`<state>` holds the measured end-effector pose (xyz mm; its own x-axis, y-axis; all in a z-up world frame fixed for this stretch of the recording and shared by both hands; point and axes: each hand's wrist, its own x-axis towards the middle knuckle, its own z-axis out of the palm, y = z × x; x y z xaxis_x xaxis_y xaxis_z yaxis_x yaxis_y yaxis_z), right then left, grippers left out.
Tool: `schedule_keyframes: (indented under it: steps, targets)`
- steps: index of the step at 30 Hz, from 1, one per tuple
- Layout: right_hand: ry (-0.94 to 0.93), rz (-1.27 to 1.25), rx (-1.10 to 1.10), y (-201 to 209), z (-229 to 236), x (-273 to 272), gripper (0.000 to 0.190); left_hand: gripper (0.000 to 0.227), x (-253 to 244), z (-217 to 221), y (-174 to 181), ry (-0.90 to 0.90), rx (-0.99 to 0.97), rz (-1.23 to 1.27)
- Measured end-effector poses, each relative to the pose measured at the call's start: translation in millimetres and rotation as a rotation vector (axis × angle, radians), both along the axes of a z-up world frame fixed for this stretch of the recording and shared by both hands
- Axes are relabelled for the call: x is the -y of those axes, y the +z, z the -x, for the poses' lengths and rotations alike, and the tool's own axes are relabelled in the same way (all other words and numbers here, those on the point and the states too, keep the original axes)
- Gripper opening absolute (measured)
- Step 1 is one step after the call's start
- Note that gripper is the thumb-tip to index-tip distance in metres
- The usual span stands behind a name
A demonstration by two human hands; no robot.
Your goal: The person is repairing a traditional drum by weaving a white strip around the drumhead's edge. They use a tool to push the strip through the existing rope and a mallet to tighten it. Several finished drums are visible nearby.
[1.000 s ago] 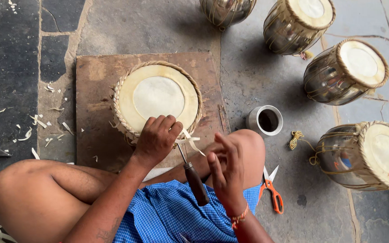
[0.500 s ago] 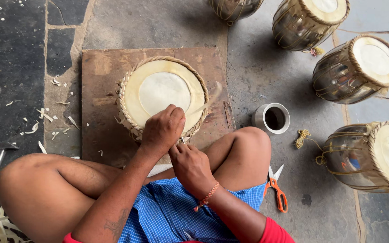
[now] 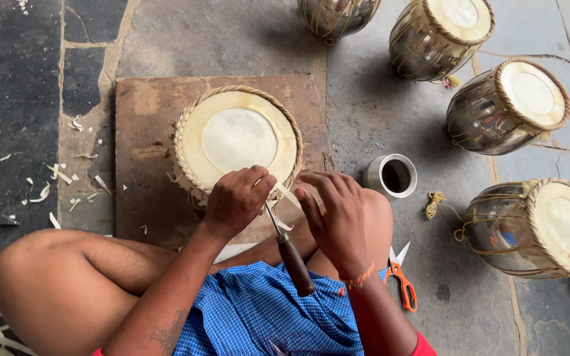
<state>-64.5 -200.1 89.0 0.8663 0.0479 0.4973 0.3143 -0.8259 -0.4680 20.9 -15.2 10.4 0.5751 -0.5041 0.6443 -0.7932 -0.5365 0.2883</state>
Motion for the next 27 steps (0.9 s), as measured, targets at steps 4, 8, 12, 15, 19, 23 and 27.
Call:
schedule_keyframes:
  steps: [4, 8, 12, 15, 19, 23, 27]
  targets:
    - [0.029, -0.675, -0.748, -40, -12, 12, 0.025, 0.020, -3, 1, 1, -0.017, 0.066, 0.016]
    - [0.029, -0.948, -0.777, -64, 31, 38, 0.026, 0.016, -6, -1, -8, -0.007, 0.012, 0.085]
    - [0.135, -1.218, -0.756, -72, 47, 50, 0.025, 0.014, -2, -1, -5, 0.028, -0.077, 0.145]
    - [0.191, -1.454, -0.641, -73, 37, 42, 0.025, 0.019, 6, 15, 10, -0.003, -0.157, 0.268]
    - [0.167, -1.180, -0.527, -66, 27, 23, 0.028, 0.028, 16, 55, 26, -0.040, -0.714, 0.448]
    - [0.226, -0.814, -0.433, -55, 29, 8, 0.034, 0.026, 18, 70, 29, -0.002, -0.805, 0.545]
    - [0.165, -0.824, -0.416, -49, 26, 2, 0.039, 0.025, 22, 68, 27, -0.012, -0.750, 0.470]
